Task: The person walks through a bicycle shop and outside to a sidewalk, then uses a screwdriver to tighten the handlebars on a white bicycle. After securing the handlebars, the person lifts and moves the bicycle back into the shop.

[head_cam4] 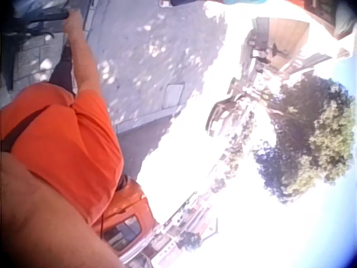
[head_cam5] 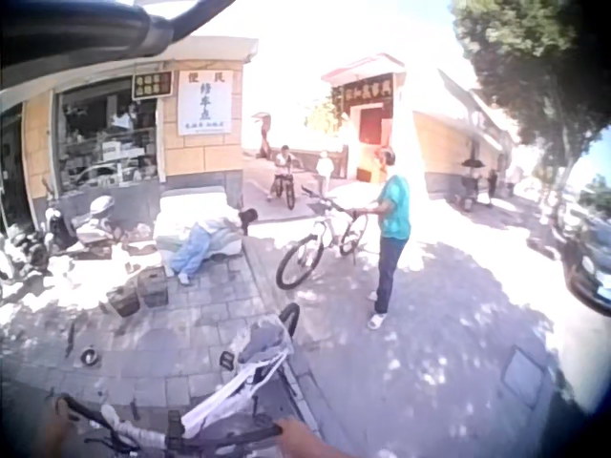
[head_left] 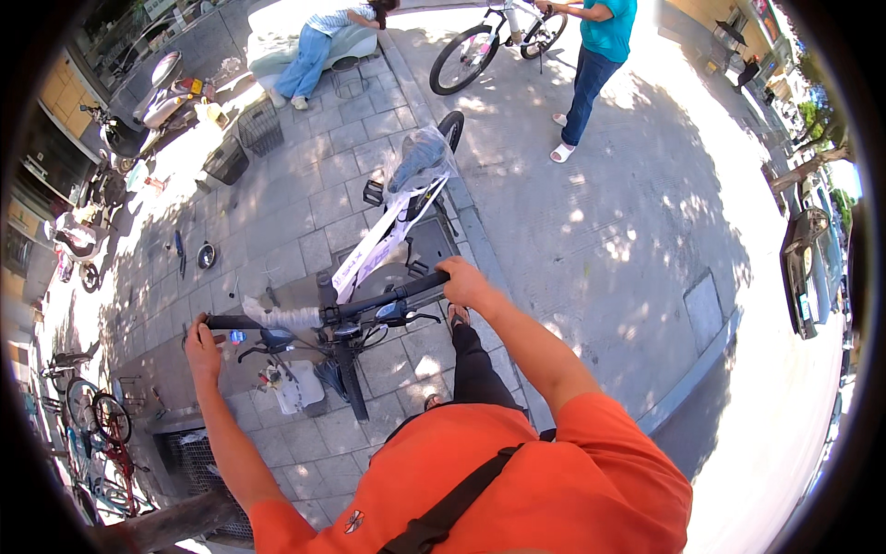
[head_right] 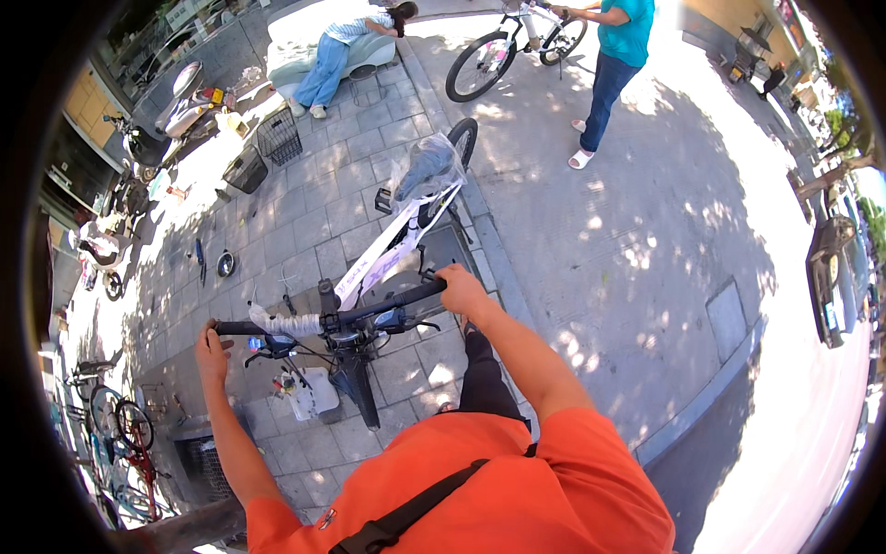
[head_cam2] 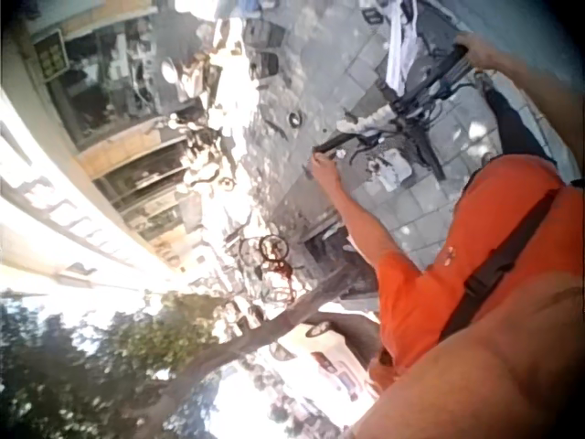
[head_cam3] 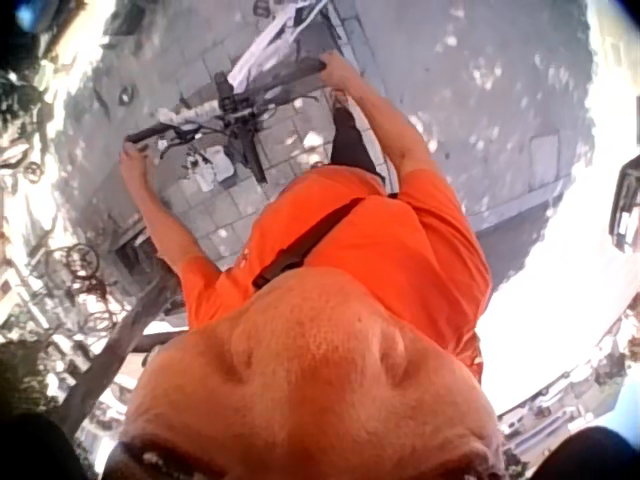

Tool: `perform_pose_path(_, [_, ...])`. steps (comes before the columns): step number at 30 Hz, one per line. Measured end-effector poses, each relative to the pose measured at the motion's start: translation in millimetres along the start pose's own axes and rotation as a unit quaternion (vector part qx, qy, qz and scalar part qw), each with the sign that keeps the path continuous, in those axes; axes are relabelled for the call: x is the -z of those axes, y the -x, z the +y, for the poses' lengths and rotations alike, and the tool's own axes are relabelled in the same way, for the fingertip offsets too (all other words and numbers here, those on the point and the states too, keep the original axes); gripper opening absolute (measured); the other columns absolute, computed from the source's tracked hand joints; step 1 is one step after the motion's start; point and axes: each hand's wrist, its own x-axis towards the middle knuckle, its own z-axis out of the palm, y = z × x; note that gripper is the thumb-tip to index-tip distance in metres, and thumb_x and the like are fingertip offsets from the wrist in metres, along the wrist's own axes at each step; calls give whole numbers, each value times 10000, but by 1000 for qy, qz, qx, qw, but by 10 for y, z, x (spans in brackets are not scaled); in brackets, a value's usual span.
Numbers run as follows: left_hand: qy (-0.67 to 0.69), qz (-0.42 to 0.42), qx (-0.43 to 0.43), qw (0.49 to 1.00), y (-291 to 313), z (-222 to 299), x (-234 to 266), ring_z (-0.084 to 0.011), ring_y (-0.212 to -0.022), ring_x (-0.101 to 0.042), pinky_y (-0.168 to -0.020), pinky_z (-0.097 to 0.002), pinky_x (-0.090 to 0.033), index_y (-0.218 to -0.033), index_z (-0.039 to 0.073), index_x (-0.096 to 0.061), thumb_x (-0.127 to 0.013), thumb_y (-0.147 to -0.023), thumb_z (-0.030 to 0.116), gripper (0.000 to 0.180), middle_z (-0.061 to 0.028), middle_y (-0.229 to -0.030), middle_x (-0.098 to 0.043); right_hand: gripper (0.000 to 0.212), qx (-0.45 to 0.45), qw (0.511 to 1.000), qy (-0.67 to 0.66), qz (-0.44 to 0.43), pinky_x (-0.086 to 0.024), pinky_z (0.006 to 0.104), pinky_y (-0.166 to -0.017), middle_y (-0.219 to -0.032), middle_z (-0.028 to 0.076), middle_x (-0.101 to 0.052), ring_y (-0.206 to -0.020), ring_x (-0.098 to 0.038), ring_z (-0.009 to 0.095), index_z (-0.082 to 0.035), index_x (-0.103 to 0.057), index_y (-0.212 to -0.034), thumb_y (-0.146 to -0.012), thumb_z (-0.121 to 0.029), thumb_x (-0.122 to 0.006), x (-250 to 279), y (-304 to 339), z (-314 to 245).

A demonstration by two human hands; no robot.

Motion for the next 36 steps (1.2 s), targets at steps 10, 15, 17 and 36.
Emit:
perform_pose_path(10, [-25, 43, 97, 994, -1644, 965, -895, -219, -744, -754, -499, -318, -511, -1487, 175, -541, -436, -1093, 383, 457, -88, -1325, -663, 450, -95, 991, -19, -97, -511, 456, -1040, -1405, 210, -484, -1182, -616, 450, -121, -681, -1261, -820, -61, -618, 451, -1743, 87])
perform_pose_path(15, [-65, 28, 59, 996, -2636, 1047, -1360, -212, -682, -715, -514, -316, -518, -1452, 114, -555, -453, -1094, 354, 443, -116, -1251, -674, 390, -129, 982, 41, -131, -540, 494, -980, -1389, 168, -478, -1117, -667, 424, -128, -638, -1228, -840, -144, -673, 664, -2431, 137])
perform_pose_path(17, [-66, 29, 27, 997, -3120, 1067, -1567, -215, -650, -695, -536, -321, -532, -1415, 69, -578, -462, -1093, 330, 431, -134, -1184, -683, 390, -139, 980, 41, -135, -541, 494, -969, -1373, 166, -500, -1122, -666, 420, -132, -635, -1227, -840, -159, -677, 766, -2642, 141])
perform_pose_path(36, [-68, 31, -17, 997, -5965, 1073, -2017, -473, -1447, -385, -1202, -479, -347, -1600, 28, -301, -700, -962, 318, 806, -323, -1576, -343, 285, -86, 883, -202, -415, -489, 362, -463, -757, 62, -683, -593, -641, 166, -65, -651, -1047, -804, -204, -704, -181, -3895, -1346])
